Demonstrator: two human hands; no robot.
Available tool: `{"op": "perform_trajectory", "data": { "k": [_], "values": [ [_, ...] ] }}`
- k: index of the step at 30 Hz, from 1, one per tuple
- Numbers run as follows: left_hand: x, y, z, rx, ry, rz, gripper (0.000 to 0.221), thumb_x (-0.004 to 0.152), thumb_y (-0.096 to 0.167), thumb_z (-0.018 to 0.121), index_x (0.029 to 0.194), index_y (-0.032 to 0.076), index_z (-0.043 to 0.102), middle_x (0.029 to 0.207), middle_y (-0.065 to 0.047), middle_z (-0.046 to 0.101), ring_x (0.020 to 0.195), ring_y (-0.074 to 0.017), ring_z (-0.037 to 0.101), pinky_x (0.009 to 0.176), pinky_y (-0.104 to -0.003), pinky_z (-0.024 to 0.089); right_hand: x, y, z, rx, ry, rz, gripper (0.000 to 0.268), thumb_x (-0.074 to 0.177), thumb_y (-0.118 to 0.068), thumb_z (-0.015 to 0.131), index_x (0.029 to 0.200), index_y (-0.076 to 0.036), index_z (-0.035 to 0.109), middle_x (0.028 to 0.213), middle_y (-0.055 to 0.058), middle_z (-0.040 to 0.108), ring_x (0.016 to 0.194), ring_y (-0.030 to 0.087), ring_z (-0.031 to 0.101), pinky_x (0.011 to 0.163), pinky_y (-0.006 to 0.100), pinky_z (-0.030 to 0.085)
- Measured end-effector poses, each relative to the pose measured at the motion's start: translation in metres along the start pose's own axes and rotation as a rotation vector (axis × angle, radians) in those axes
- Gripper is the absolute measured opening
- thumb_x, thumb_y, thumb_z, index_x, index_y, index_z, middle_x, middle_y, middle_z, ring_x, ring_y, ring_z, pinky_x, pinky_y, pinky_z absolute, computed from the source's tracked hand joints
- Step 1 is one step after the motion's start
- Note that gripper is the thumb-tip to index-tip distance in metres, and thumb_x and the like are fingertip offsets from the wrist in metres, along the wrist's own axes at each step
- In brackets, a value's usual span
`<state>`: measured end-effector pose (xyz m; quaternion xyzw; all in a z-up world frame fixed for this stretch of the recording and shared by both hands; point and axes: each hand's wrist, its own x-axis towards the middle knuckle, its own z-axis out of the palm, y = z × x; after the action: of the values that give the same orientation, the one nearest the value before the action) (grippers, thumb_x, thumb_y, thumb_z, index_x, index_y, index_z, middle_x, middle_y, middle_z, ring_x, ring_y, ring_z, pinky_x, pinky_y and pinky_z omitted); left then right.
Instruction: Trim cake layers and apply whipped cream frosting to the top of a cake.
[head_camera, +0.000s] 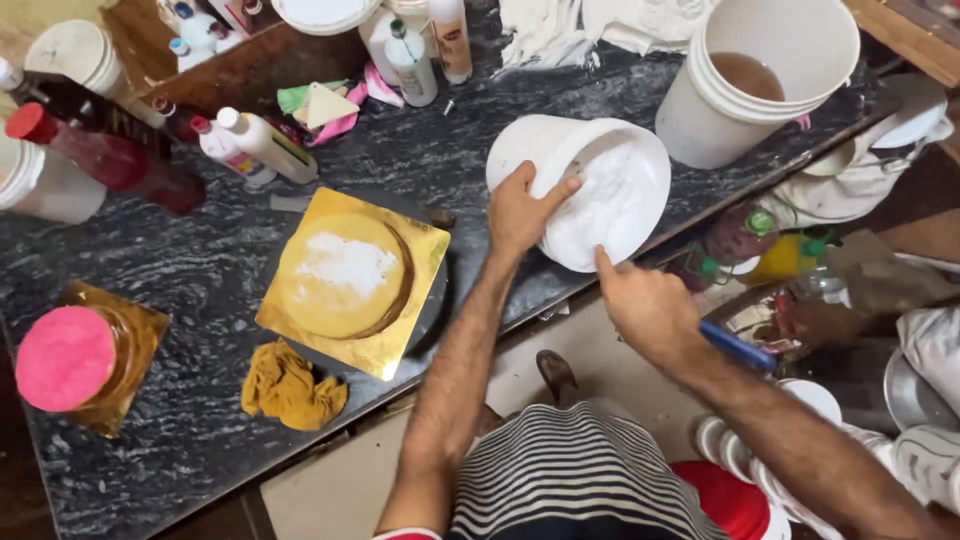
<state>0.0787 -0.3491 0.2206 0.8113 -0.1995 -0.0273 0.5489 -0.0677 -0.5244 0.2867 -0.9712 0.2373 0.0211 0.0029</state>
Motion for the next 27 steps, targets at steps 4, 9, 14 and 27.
{"op": "perform_trajectory", "data": {
  "k": [4,9,14,27],
  "values": [
    [-0.015,-0.005,0.006,0.028,-0.047,0.009,0.063,0.077,0.062,0.081,0.084,0.001,0.064,0.075,-0.014,0.068,0.068,-0.0239,0.064,0.065,-0.042,0.053,-0.046,0.009,0.058,-0.105,0.051,-0.127,0.042,0.105,-0.024,0.05,0.146,-0.017,0.06,0.086,0.016,0.075,0.065,0.03,0.074,0.052,0.046,0.056],
    [-0.015,-0.007,0.012,0.052,-0.078,0.076,0.059,0.076,0.06,0.083,0.08,0.004,0.064,0.074,-0.012,0.067,0.066,-0.0186,0.063,0.064,-0.039,0.051,-0.07,0.0,0.024,-0.307,0.133,-0.302,0.056,0.093,-0.018,0.056,0.149,-0.022,0.059,0.087,0.013,0.072,0.066,0.027,0.072,0.05,0.042,0.054],
    [0.003,-0.027,0.011,0.043,-0.139,0.17,0.054,0.076,0.047,0.091,0.076,0.003,0.06,0.066,-0.01,0.056,0.06,-0.0157,0.049,0.053,-0.034,0.044,-0.069,-0.005,-0.054,-0.401,0.538,-0.584,0.052,0.097,-0.017,0.058,0.147,-0.031,0.062,0.097,0.017,0.064,0.088,0.035,0.059,0.071,0.046,0.048],
    [-0.041,-0.023,0.002,-0.095,-0.002,0.029,0.059,0.079,0.042,0.092,0.077,-0.001,0.053,0.069,-0.013,0.051,0.066,-0.0165,0.043,0.056,-0.037,0.041,-0.08,-0.004,0.041,0.378,-0.208,-0.018,0.038,0.109,-0.026,0.053,0.146,-0.026,0.057,0.093,0.02,0.076,0.086,0.036,0.075,0.078,0.05,0.059]
  ]
}}
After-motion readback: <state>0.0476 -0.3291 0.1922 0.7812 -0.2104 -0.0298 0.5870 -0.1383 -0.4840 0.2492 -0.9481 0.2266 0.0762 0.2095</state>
